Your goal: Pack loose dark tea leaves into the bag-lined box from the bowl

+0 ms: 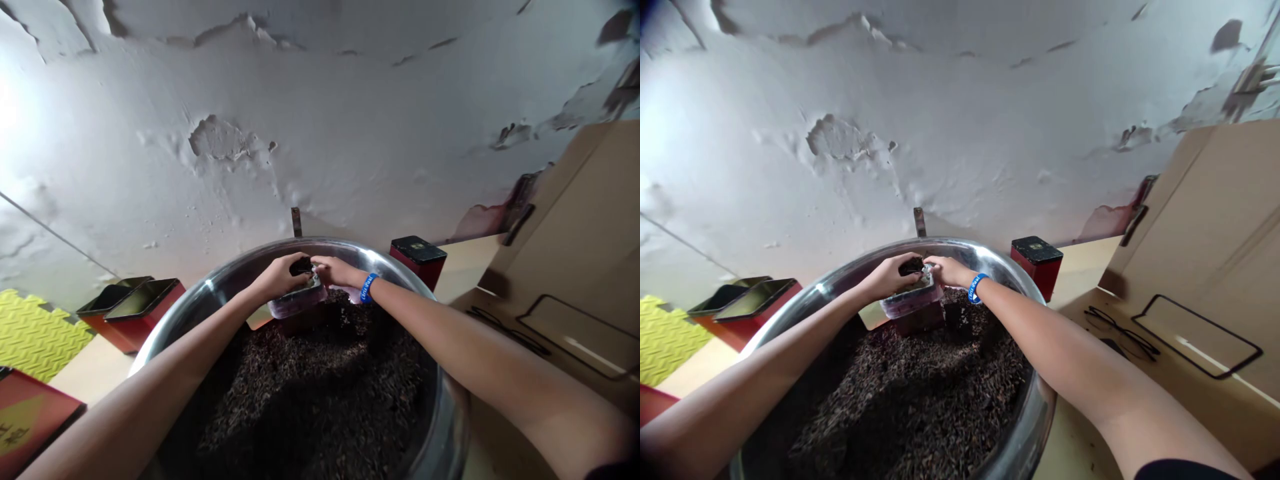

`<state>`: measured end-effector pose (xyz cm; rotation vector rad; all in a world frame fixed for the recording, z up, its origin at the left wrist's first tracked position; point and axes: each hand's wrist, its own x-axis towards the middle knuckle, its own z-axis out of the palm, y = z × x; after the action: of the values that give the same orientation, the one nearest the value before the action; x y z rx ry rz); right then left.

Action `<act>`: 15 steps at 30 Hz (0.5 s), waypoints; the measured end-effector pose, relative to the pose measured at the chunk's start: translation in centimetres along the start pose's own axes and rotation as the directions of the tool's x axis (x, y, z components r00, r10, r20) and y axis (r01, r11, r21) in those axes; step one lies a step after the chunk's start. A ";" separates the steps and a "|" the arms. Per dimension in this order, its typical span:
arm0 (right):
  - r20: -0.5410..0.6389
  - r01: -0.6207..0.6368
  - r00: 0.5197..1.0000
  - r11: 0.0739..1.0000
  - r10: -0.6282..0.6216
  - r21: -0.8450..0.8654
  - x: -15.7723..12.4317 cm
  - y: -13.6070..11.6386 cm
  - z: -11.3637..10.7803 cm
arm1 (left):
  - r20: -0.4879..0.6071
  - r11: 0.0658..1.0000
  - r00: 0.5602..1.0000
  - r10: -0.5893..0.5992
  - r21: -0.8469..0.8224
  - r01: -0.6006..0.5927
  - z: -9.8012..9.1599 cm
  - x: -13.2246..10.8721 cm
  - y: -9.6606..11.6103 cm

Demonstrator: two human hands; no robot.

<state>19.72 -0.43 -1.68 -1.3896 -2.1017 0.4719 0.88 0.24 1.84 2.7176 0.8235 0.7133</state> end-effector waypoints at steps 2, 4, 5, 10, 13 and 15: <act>-0.041 0.002 0.999 0.999 -0.003 -0.041 0.2 0.2 0.2 | -0.001 0.991 1.000 0.022 0.131 -0.022 0.4 -0.2 -1.2; -0.066 0.030 0.997 0.995 -0.036 -0.091 0.4 0.5 0.3 | 0.002 0.976 0.998 0.058 0.212 -0.057 0.6 -0.4 -1.1; -0.066 0.048 0.996 0.992 -0.056 -0.117 0.5 0.7 0.3 | -0.022 0.970 0.997 0.077 0.234 -0.069 0.6 -0.4 -0.6; -0.048 0.088 0.994 0.980 -0.098 -0.176 0.6 1.4 0.3 | -0.074 0.965 0.978 0.196 0.189 -0.179 2.5 -0.9 4.0; -0.079 0.013 0.997 0.985 -0.027 -0.173 0.6 1.4 0.4 | 0.284 0.964 0.922 0.264 -0.046 -0.262 5.9 -2.4 5.8; -0.082 -0.009 0.997 0.983 -0.006 -0.183 0.6 1.3 0.4 | 0.423 0.969 0.873 0.241 -0.152 -0.194 8.1 -3.7 6.2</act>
<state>20.23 0.63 -2.56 -1.4867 -2.1201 0.2212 5.15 -7.48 -4.50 2.7370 0.3651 0.1489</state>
